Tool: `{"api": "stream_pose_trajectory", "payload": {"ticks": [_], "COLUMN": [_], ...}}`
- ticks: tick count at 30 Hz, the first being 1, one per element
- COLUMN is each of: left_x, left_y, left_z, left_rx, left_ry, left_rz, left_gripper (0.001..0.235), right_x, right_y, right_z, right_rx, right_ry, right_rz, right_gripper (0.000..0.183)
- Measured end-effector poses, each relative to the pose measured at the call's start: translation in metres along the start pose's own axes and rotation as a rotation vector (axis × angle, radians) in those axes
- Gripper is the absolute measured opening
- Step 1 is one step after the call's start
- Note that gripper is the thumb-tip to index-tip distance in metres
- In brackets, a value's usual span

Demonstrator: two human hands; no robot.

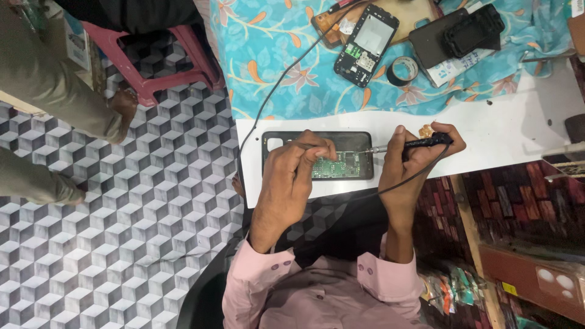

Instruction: The person uses a soldering iron and tweezers to work on a smartphone motherboard placed on a white surface. The person repeatedly applies the soldering iron to various points on the circuit board while holding the board steady with the other hand.

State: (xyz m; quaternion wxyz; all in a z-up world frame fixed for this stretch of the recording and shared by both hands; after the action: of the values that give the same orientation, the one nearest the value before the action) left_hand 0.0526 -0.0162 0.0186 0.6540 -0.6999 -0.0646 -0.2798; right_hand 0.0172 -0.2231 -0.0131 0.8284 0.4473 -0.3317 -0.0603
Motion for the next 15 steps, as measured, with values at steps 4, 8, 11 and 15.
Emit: {"api": "stream_pose_trajectory", "payload": {"ticks": [4,8,11,15], "left_x": [0.0,-0.002,0.003,0.003], "left_y": [-0.003,-0.009,-0.015,-0.01], "left_z": [0.002,0.002,0.003,0.002], "left_rx": [0.015,0.006,-0.007,-0.028], "left_ry": [-0.002,-0.008,-0.022,-0.024], "left_rz": [-0.004,-0.02,-0.029,0.007], "left_gripper": [0.025,0.021,0.02,0.02], "right_x": [0.004,0.0,0.006,0.009], "right_y": [0.002,0.007,0.012,0.016], "right_z": [0.0,0.001,0.0,0.002], "right_rx": [0.009,0.123,0.144,0.04], "right_ry": [-0.012,-0.017,-0.026,-0.037], "right_rz": [-0.044,-0.126,-0.172,-0.116], "right_gripper": [0.028,0.033,0.033,0.02]}}
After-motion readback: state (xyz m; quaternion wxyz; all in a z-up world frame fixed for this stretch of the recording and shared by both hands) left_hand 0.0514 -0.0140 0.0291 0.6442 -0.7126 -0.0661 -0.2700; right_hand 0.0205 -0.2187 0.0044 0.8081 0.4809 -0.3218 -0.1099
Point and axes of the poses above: each hand's wrist, its own x-axis towards the middle knuckle, its own z-axis out of the back of the hand, y = z × x, the point moved 6 cm from there along x, towards the middle knuckle, and after that the axes turned 3 degrees about -z, right-handed, at the moved point
